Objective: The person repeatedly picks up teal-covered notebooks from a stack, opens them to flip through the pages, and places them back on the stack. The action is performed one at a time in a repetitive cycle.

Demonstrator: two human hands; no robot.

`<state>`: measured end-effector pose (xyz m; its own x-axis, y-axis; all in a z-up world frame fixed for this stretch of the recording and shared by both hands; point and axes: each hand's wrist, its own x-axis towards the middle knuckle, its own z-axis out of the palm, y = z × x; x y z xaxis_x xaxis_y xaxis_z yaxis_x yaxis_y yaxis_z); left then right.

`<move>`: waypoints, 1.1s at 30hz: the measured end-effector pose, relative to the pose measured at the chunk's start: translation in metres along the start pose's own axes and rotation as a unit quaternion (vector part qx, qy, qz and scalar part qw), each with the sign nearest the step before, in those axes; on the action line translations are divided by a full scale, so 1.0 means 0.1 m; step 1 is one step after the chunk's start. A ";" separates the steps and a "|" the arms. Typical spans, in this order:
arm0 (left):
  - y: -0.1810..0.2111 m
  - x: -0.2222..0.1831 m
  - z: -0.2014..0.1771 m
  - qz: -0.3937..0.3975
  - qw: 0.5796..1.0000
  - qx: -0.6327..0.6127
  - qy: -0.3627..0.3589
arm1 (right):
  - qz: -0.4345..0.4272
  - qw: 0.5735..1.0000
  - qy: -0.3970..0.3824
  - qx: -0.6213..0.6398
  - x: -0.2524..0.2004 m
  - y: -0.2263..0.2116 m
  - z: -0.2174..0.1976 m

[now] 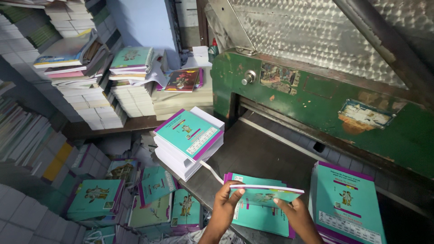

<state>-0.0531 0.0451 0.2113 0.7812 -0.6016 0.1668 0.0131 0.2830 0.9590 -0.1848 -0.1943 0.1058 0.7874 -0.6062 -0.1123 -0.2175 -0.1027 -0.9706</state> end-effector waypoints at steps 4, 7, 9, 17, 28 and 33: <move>0.00 0.02 -0.02 -0.004 1.000 0.004 0.009 | -0.068 0.998 -0.007 -0.009 0.01 -0.09 -0.01; 0.00 0.05 -0.11 0.015 0.999 -0.021 0.021 | -0.067 0.998 -0.001 -0.018 -0.02 -0.28 -0.02; -0.03 0.08 -0.17 0.011 0.996 -0.078 0.035 | -0.058 0.998 0.011 -0.029 -0.04 -0.45 -0.06; -0.11 0.11 -0.40 -0.025 0.995 -0.019 0.100 | -0.120 0.967 0.067 -0.213 -0.12 -1.08 -0.17; 0.30 0.03 -0.07 -0.033 0.980 0.162 0.110 | -0.280 0.864 -0.025 -0.417 -0.28 -1.71 0.15; 0.02 0.10 -0.05 0.003 0.996 0.073 0.047 | -0.418 0.813 -0.017 -0.405 -0.32 -1.85 0.35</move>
<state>-0.0417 0.0437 0.2139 0.8365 -0.5252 0.1565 -0.0772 0.1697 0.9825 -0.1497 -0.1277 0.2815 0.8674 -0.0366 0.4962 0.1042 -0.9618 -0.2531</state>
